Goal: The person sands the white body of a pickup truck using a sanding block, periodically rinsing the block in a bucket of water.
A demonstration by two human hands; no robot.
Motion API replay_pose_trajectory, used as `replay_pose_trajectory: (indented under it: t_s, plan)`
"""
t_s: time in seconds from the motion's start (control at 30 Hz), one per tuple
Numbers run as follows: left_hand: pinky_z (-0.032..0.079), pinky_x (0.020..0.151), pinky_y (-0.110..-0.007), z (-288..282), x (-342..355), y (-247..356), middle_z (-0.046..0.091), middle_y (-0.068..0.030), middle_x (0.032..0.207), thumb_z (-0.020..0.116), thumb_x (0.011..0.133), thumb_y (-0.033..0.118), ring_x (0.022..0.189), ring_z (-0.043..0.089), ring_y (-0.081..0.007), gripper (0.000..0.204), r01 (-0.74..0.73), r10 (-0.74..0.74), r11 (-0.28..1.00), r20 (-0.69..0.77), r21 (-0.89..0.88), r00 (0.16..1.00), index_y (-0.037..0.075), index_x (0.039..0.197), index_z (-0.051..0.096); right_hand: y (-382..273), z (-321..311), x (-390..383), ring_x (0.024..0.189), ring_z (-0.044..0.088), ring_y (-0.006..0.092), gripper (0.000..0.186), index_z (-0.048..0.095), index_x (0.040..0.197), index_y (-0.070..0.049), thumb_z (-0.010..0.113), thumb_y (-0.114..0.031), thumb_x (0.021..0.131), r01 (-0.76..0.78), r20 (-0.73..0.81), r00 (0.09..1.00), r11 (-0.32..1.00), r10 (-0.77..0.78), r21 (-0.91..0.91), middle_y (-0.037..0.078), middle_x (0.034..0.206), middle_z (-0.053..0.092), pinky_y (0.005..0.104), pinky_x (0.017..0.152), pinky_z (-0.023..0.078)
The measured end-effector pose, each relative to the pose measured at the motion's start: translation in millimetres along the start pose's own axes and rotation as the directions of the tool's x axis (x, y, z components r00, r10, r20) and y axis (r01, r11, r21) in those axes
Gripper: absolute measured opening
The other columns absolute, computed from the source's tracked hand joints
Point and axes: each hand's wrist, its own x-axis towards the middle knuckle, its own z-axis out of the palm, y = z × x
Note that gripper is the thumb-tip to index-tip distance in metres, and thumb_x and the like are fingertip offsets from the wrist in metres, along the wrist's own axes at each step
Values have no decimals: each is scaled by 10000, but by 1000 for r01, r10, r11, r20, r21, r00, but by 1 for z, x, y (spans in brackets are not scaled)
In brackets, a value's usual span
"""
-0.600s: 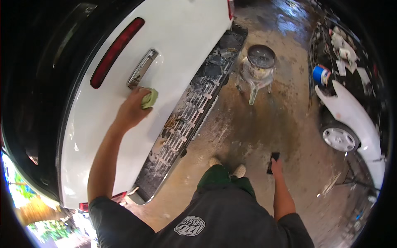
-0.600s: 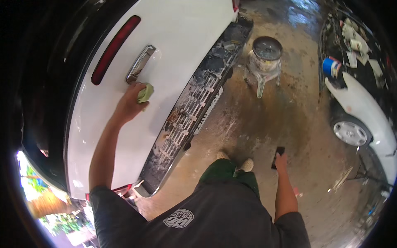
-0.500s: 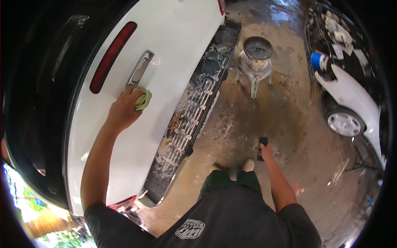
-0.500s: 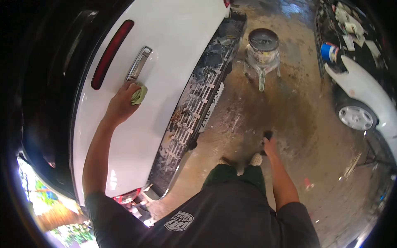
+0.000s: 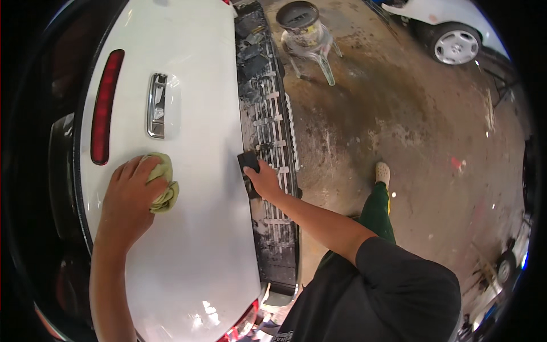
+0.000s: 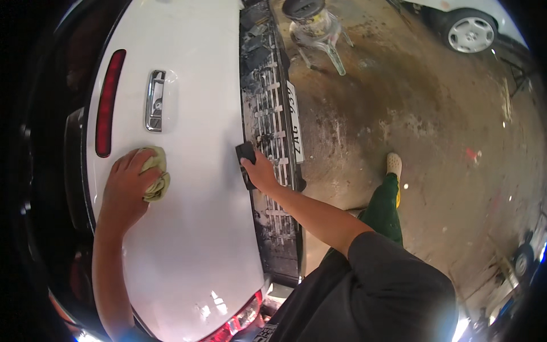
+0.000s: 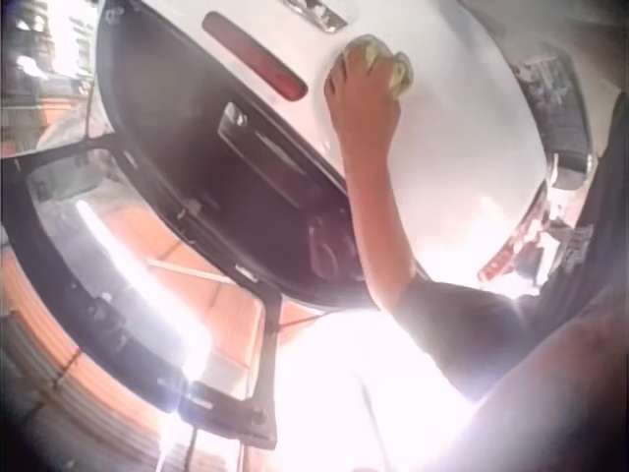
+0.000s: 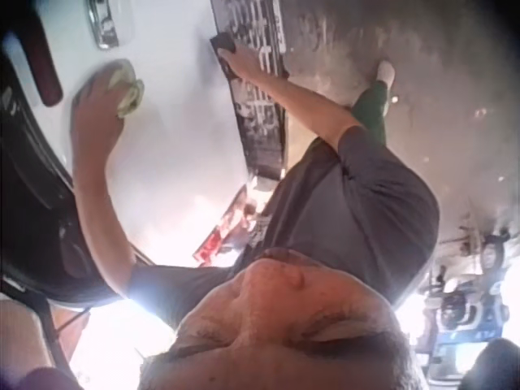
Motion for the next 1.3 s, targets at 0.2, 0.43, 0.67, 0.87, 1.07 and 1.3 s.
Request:
replay_pose_trajectory:
  t_s: [0.2, 0.43, 0.67, 0.87, 1.07, 1.3]
  plan:
    - [467, 1028, -473, -15, -38, -19, 594, -133, 1315, 715, 680, -59, 1258, 550, -380, 327, -71, 70, 997, -76, -21, 995, 35, 991, 681, -2, 35, 53, 913, 671, 413, 372, 603, 1058, 30, 661, -314, 931, 149, -255, 952, 985, -167, -89, 250, 950, 686, 488, 796, 506]
    - [491, 1002, -477, -4, -52, -29, 589, -153, 1326, 747, 682, -66, 1228, 572, -388, 344, -51, 57, 997, -130, 55, 990, 20, 1003, 658, 41, 66, -23, 1030, 632, 455, 365, 556, 1118, 53, 610, -280, 979, 124, -148, 978, 980, -147, -155, 305, 1058, 645, 496, 884, 487]
    - [488, 1004, -489, -1, -36, -22, 594, -164, 1309, 756, 660, -67, 1229, 568, -404, 347, -5, 7, 1000, -89, 17, 996, 13, 983, 654, 40, 65, 10, 1053, 630, 477, 365, 541, 1187, 40, 624, -246, 975, 223, -291, 920, 961, -262, -162, 315, 1066, 656, 494, 893, 501]
    - [469, 1015, -499, 0, -25, -18, 586, -176, 1309, 748, 666, -28, 1220, 562, -420, 329, -11, 11, 1000, -58, 0, 998, 5, 981, 659, 20, 43, 79, 1006, 628, 479, 366, 549, 1111, 56, 622, -275, 972, 274, -238, 918, 942, -316, -191, 311, 1015, 648, 509, 879, 489]
    - [464, 1025, -503, -2, -32, -17, 575, -155, 1328, 779, 649, -16, 1232, 553, -416, 373, 25, -25, 999, 0, 30, 1000, 36, 1000, 665, 79, 81, -69, 1013, 616, 481, 372, 531, 1109, 51, 620, -286, 979, 190, -87, 976, 977, -198, -93, 314, 1037, 635, 527, 891, 480]
    - [465, 1037, -502, -3, -11, -8, 570, -135, 1340, 807, 633, -3, 1250, 540, -417, 401, 17, -17, 1000, 7, -15, 1000, 55, 1004, 665, -5, 20, 111, 1031, 611, 498, 352, 564, 1088, 52, 628, -272, 967, 161, -262, 943, 971, -205, -178, 311, 1078, 636, 524, 895, 485]
